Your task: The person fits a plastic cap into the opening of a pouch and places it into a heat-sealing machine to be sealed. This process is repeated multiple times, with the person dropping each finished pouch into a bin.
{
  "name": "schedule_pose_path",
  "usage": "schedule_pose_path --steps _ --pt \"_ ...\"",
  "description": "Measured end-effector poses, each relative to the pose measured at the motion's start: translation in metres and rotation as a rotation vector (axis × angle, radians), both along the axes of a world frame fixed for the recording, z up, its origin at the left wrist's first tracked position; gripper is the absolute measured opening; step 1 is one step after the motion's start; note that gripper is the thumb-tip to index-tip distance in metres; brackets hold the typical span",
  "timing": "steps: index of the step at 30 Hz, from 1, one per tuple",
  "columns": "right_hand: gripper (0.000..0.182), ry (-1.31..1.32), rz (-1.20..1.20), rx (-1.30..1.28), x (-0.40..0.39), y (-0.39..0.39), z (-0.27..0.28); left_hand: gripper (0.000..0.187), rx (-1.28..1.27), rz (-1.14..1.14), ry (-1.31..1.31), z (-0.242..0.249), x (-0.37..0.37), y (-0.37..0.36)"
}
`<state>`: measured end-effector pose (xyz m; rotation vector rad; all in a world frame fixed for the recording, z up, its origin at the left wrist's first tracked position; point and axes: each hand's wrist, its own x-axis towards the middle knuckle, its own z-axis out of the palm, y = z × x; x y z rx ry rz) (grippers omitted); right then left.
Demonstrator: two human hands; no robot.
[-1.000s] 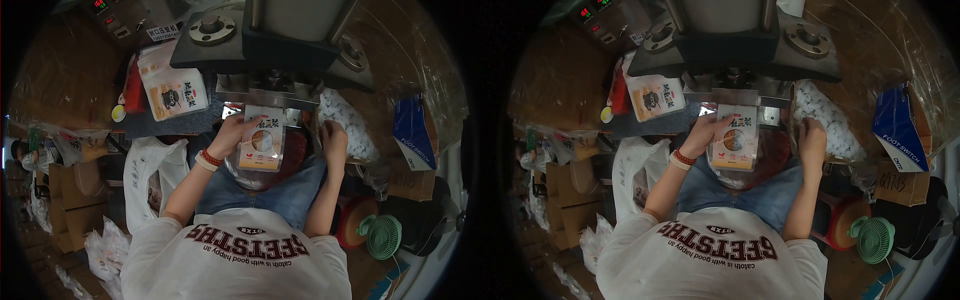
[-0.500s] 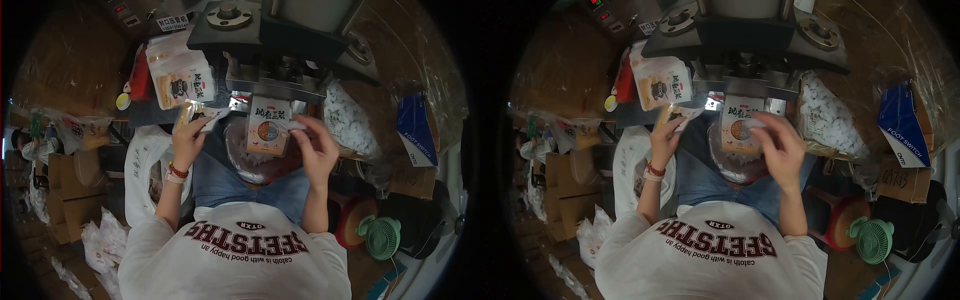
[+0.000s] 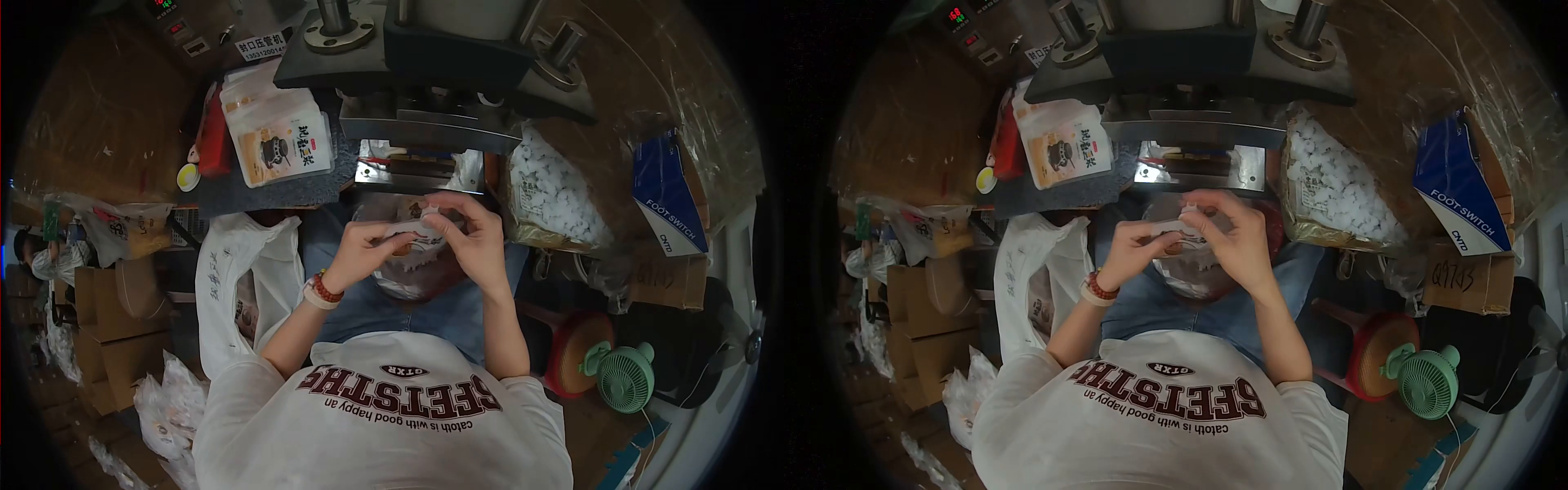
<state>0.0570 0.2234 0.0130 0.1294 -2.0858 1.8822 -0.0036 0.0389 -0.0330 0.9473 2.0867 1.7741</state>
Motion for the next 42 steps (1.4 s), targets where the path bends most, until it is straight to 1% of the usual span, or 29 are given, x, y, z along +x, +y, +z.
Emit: schedule_pose_path --steps 1,2,4,5,6,9,11,12,13,14,16,18,20,21,23,24,25,26,28,29,30,31,32,34,36,37,39,40,42 --pt "0.021 -0.170 -0.045 -0.067 0.000 0.003 -0.002 0.020 -0.018 -0.034 -0.268 -0.007 -0.001 0.006" --pt "0.021 -0.170 -0.055 -0.067 0.002 0.006 -0.001 0.020 -0.017 -0.043 -0.268 -0.012 -0.002 0.009" --pt "0.021 0.099 -0.144 -0.464 0.008 0.012 0.003 0.024 -0.008 0.027 -0.289 -0.012 -0.002 0.017" --pt "0.023 0.126 -0.113 -0.510 0.010 0.019 0.001 0.024 -0.010 0.021 -0.295 -0.012 -0.002 0.018" --pt "0.023 0.123 -0.119 -0.510 0.010 0.019 0.000 0.021 -0.020 0.062 -0.169 -0.012 -0.004 0.018" --pt "0.021 0.006 -0.049 -0.458 0.009 0.016 -0.005 0.021 -0.022 0.129 0.057 0.002 -0.003 0.019" --pt "0.020 -0.049 -0.074 -0.105 0.006 0.019 -0.011 0.024 -0.011 0.163 0.166 0.015 -0.006 0.017" --pt "0.020 -0.049 -0.067 -0.105 0.006 0.021 -0.006 0.029 -0.045 0.148 0.306 0.019 -0.009 0.013" --pt "0.020 -0.003 -0.092 0.004 0.008 0.024 0.002 0.034 -0.081 0.127 0.444 0.022 -0.010 0.009" --pt "0.021 0.043 -0.119 0.114 0.010 0.026 0.009 0.034 -0.083 0.126 0.443 0.025 -0.011 0.006" --pt "0.022 0.128 -0.174 0.215 0.012 0.026 0.021 0.036 -0.154 0.198 0.600 0.030 -0.011 0.002" --pt "0.023 0.212 -0.224 0.313 0.010 0.024 0.022 0.035 -0.192 0.212 0.624 0.036 -0.008 0.001" --pt "0.024 0.277 -0.158 0.543 0.006 0.020 0.020 0.035 -0.225 0.220 0.648 0.038 -0.006 0.001" --pt "0.024 0.276 -0.160 0.543 0.006 0.018 0.020 0.037 -0.239 0.210 0.686 0.039 -0.005 0.001" --pt "0.023 0.272 -0.037 0.320 0.006 0.015 0.020 0.039 -0.252 0.202 0.728 0.041 -0.005 0.001" --pt "0.023 0.274 -0.037 0.319 0.006 0.014 0.019 0.036 -0.163 0.135 0.616 0.043 -0.005 -0.001" --pt "0.027 0.195 -0.007 0.171 0.007 0.014 0.014 0.034 -0.076 0.068 0.501 0.043 -0.004 -0.001" --pt "0.030 0.114 0.021 0.024 0.008 0.014 0.011 0.034 -0.075 0.066 0.501 0.039 -0.004 0.000" --pt "0.034 0.057 -0.050 0.129 0.000 0.014 0.009 0.023 -0.054 0.051 0.277 0.018 -0.004 0.008" --pt "0.038 0.001 -0.117 0.233 -0.003 0.013 0.007 0.023 -0.054 0.053 0.277 0.002 -0.003 0.013" --pt "0.038 0.004 -0.115 0.234 -0.002 0.016 0.004 0.021 0.001 0.053 -0.080 -0.015 -0.004 0.020" --pt "0.037 -0.020 -0.236 0.213 0.000 0.022 0.001 0.022 0.059 0.051 -0.434 -0.021 -0.007 0.025" --pt "0.036 -0.045 -0.358 0.191 0.002 0.030 0.001 0.022 0.063 0.052 -0.429 -0.023 -0.014 0.028" --pt "0.031 -0.044 -0.509 0.362 0.010 0.054 0.011 0.027 0.186 0.091 -0.757 -0.015 -0.025 0.034" --pt "0.024 -0.052 -0.639 0.541 0.009 0.074 0.018 0.023 0.209 0.110 -0.819 -0.003 -0.037 0.040" --pt "0.024 -0.053 -0.636 0.541 0.003 0.084 0.010 0.022 0.249 0.093 -0.848 -0.001 -0.044 0.042" --pt "0.026 -0.113 -0.719 1.037 -0.008 0.104 -0.024 0.022 0.288 0.066 -0.900 -0.005 -0.053 0.044" --pt "0.026 -0.112 -0.718 1.035 -0.009 0.108 -0.035 0.022 0.287 0.068 -0.899 -0.005 -0.052 0.044" --pt "0.031 -0.293 -0.583 0.878 -0.015 0.112 -0.046 0.026 0.260 0.122 -0.891 -0.005 -0.051 0.046"
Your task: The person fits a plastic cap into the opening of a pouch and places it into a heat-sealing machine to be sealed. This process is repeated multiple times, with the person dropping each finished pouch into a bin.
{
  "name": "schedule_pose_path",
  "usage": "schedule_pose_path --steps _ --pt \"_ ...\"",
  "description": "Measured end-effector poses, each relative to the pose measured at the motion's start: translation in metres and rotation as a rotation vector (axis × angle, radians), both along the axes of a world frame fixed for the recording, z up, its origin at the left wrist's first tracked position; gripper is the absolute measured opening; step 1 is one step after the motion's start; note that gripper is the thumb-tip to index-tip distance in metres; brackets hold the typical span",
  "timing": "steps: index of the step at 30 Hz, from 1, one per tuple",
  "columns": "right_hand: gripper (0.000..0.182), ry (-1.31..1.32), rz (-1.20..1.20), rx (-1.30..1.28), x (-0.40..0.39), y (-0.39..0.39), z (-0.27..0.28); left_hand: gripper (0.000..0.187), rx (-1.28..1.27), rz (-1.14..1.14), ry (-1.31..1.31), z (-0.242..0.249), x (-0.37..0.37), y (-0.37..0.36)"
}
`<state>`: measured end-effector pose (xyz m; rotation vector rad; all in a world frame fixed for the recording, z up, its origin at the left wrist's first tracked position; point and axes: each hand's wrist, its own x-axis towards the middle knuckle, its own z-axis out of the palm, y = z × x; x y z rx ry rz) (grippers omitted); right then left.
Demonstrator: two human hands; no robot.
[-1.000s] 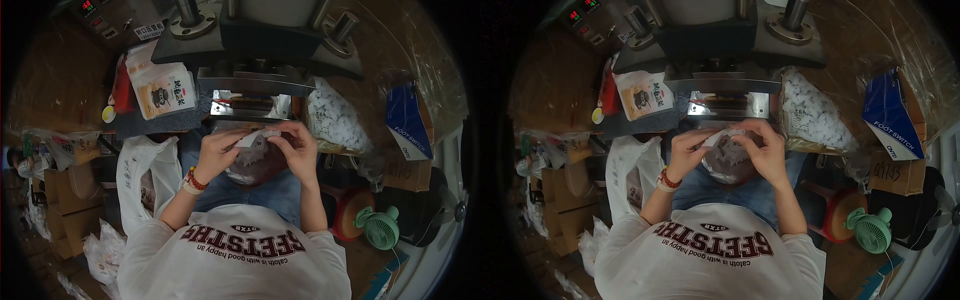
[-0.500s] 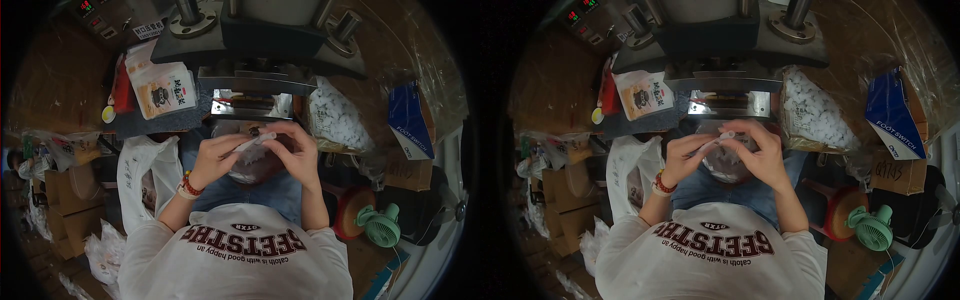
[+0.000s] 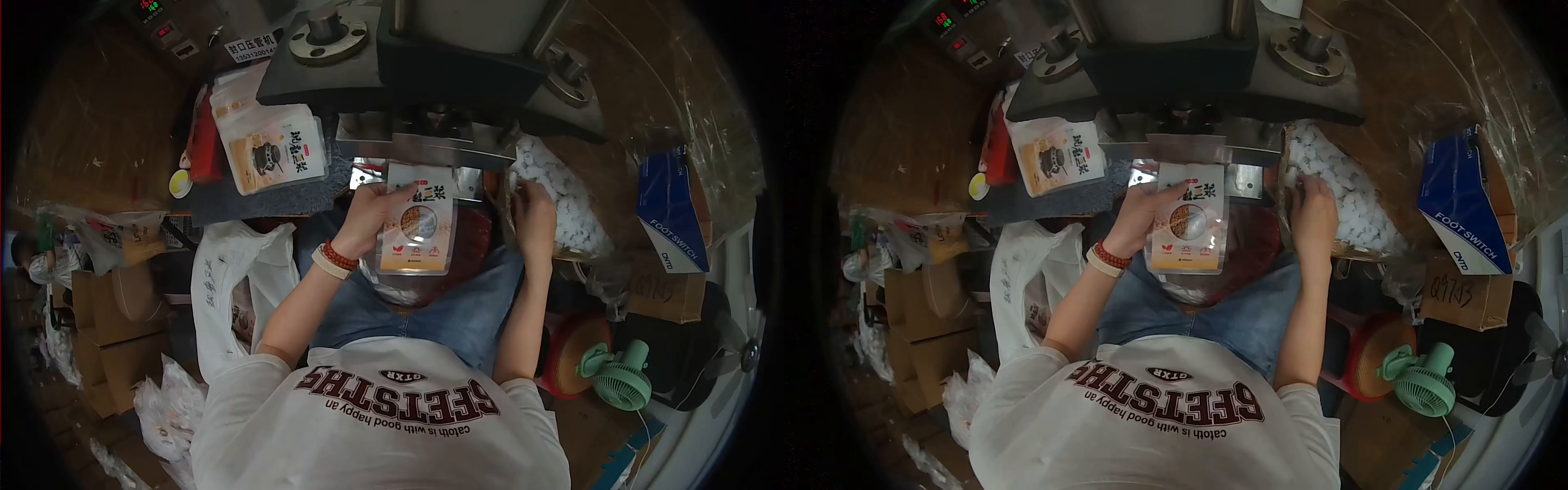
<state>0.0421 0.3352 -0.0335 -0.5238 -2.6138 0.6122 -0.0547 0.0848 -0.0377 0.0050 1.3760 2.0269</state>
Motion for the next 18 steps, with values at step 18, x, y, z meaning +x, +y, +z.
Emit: schedule_pose_path --steps 18 --pt "0.017 0.500 0.288 -0.805 0.024 -0.056 0.031 0.038 -1.043 0.253 1.348 -0.018 0.009 -0.131"
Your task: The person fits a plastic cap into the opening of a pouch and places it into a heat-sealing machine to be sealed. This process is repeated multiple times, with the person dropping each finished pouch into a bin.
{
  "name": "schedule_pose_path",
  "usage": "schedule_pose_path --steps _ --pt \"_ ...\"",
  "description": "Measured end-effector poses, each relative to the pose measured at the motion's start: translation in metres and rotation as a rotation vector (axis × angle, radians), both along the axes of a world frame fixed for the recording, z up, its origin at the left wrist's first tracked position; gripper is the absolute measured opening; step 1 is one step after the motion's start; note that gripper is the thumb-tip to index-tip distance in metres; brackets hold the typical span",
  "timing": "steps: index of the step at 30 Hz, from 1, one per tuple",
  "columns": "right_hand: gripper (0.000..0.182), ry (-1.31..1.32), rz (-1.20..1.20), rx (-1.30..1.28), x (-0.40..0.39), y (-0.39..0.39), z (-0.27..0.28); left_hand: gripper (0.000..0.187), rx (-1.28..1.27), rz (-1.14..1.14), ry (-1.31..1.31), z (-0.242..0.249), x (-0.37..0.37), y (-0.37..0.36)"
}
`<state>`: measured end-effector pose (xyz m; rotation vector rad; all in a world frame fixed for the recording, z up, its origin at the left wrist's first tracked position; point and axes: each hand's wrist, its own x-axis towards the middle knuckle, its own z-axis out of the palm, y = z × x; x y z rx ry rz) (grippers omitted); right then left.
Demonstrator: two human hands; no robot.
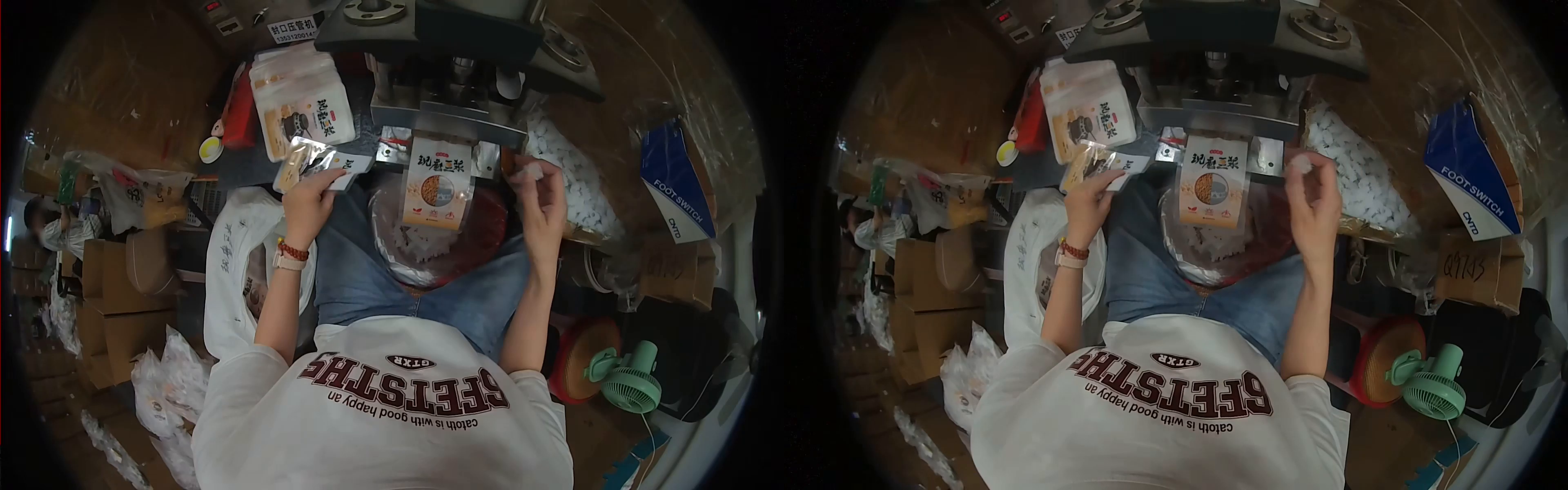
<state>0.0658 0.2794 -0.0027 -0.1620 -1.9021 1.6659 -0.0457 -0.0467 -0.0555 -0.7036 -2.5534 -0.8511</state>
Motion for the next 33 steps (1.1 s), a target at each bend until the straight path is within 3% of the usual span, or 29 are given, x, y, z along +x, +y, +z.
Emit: schedule_pose_path --steps 1,3,4,6,7,10,12,14,16,17,19,20,22,25,28,29,31,33 --pt "0.021 0.034 0.119 -0.047 0.006 -0.022 0.018 0.038 0.001 0.001 0.003 0.004 0.008 0.006" --pt "0.022 -0.108 0.227 0.030 0.025 -0.048 0.035 0.041 0.265 -0.037 -0.075 0.011 0.019 0.017" --pt "0.023 -0.167 0.196 0.239 0.029 -0.056 0.036 0.041 0.276 -0.051 -0.053 0.016 0.028 0.023" --pt "0.018 0.128 0.125 0.567 0.023 -0.070 0.027 0.040 0.216 -0.109 0.069 0.031 0.043 0.034" --pt "0.017 0.131 0.089 0.704 0.019 -0.074 0.023 0.040 0.160 -0.151 0.188 0.037 0.049 0.038" --pt "0.020 0.246 0.105 0.879 0.008 -0.080 0.015 0.039 0.031 -0.229 0.304 0.047 0.059 0.046" --pt "0.022 0.218 0.215 0.823 0.010 -0.076 0.021 0.041 0.019 -0.273 0.322 0.052 0.062 0.047" --pt "0.025 0.188 0.320 0.775 0.013 -0.068 0.026 0.042 0.127 -0.458 0.108 0.052 0.058 0.048" --pt "0.035 -0.077 0.504 0.465 0.015 -0.060 0.024 0.035 0.254 -0.549 0.059 0.038 0.049 0.057" --pt "0.035 -0.086 0.502 0.470 0.011 -0.058 0.015 0.028 0.291 -0.562 -0.178 0.030 0.048 0.064" --pt "0.044 -0.169 0.267 0.452 0.002 -0.058 -0.007 0.016 0.283 -0.512 -0.663 0.008 0.044 0.075" --pt "0.044 -0.173 0.267 0.455 0.003 -0.054 -0.006 0.016 0.288 -0.513 -0.666 -0.003 0.042 0.084" --pt "0.044 -0.228 0.066 0.416 0.010 -0.039 0.013 0.021 0.684 -0.396 -0.960 -0.016 0.039 0.102" --pt "0.036 -0.199 -0.260 0.498 0.014 -0.001 0.025 0.027 0.874 -0.306 -1.214 0.001 0.014 0.116" --pt "0.027 -0.324 -0.597 0.972 -0.002 0.032 0.012 0.026 0.986 -0.299 -1.306 0.012 -0.010 0.128" --pt "0.027 -0.330 -0.590 0.968 -0.006 0.040 0.001 0.025 1.024 -0.319 -1.343 0.010 -0.015 0.130" --pt "0.029 -0.765 -0.482 1.178 -0.014 0.048 -0.013 0.025 1.031 -0.310 -1.345 0.008 -0.019 0.134" --pt "0.028 -0.724 -0.380 1.058 -0.015 0.051 -0.017 0.026 1.089 -0.297 -1.338 0.011 -0.016 0.137"
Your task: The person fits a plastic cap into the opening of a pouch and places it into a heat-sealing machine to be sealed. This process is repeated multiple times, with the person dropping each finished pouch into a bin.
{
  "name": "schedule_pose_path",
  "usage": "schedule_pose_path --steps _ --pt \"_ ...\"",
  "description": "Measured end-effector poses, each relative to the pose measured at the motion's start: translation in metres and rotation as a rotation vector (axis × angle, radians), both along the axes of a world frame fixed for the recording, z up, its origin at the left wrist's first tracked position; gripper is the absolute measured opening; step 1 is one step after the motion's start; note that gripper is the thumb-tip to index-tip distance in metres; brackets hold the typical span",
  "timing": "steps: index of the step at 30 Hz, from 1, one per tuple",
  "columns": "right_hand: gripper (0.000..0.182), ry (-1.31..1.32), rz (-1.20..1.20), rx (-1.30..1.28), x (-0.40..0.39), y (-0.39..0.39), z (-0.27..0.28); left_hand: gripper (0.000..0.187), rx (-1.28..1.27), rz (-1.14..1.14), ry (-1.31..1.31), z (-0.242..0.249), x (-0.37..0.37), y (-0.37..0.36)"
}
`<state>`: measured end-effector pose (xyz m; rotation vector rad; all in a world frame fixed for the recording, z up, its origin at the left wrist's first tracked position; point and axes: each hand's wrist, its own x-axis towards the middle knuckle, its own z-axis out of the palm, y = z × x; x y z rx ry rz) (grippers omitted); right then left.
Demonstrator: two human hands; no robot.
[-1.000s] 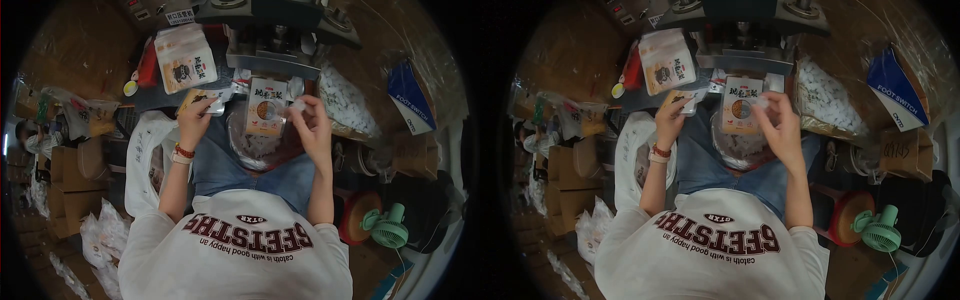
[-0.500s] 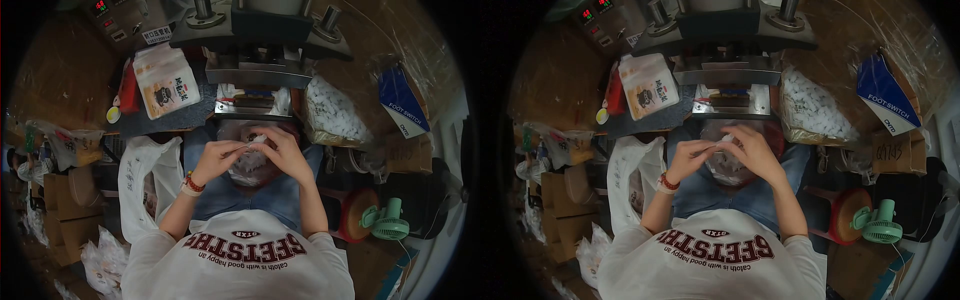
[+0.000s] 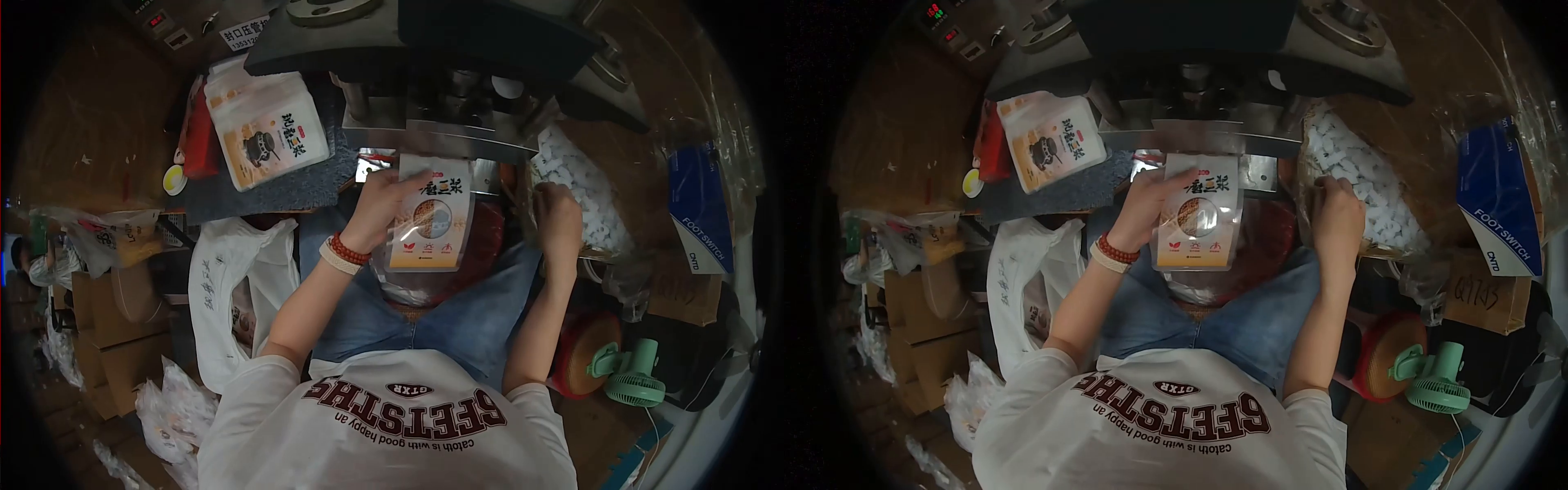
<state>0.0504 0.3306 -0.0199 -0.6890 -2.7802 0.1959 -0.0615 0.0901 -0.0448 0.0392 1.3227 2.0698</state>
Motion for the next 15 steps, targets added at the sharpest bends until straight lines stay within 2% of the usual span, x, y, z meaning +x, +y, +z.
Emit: schedule_pose_path --steps 1,2,4,5,6,7,8,10,11,12,13,14,15 --pt "0.028 0.025 0.061 -0.138 0.001 -0.001 -0.001 0.027 -0.007 -0.035 0.004 0.002 0.000 -0.002" --pt "0.028 0.024 0.072 -0.145 0.004 0.000 0.001 0.027 -0.014 -0.024 0.003 0.001 -0.004 -0.008" --pt "0.026 0.122 0.081 -0.411 0.013 0.006 0.005 0.037 -0.379 0.029 0.469 0.000 -0.014 -0.029" --pt "0.026 0.143 0.081 -0.443 0.017 0.012 -0.001 0.044 -0.566 0.053 0.698 0.001 -0.018 -0.041" --pt "0.026 0.143 0.089 -0.447 0.014 0.007 0.002 0.053 -1.051 0.285 1.068 0.004 -0.024 -0.055" --pt "0.026 0.254 0.027 -0.458 0.013 -0.002 0.008 0.063 -1.539 0.528 1.424 0.007 -0.028 -0.071" --pt "0.027 0.364 -0.039 -0.465 0.012 -0.009 0.011 0.063 -1.540 0.527 1.425 -0.001 -0.032 -0.093" --pt "0.025 0.463 -0.021 -0.488 0.015 -0.013 0.005 0.072 -1.483 0.153 1.451 -0.015 -0.035 -0.126" --pt "0.024 0.572 -0.006 -0.510 0.014 -0.015 0.003 0.062 -1.409 0.033 1.528 -0.014 -0.024 -0.136" --pt "0.024 0.575 -0.011 -0.514 0.014 -0.023 0.008 0.060 -1.352 -0.020 1.538 -0.013 -0.015 -0.139" --pt "0.025 0.666 0.085 -0.789 0.017 -0.038 0.019 0.060 -1.297 -0.081 1.536 -0.014 -0.004 -0.143" --pt "0.026 0.758 0.185 -1.061 0.019 -0.053 0.029 0.058 -1.294 0.067 1.624 -0.016 0.004 -0.142" --pt "0.026 0.756 0.180 -1.064 0.020 -0.068 0.038 0.058 -1.295 0.060 1.624 -0.014 0.010 -0.141"
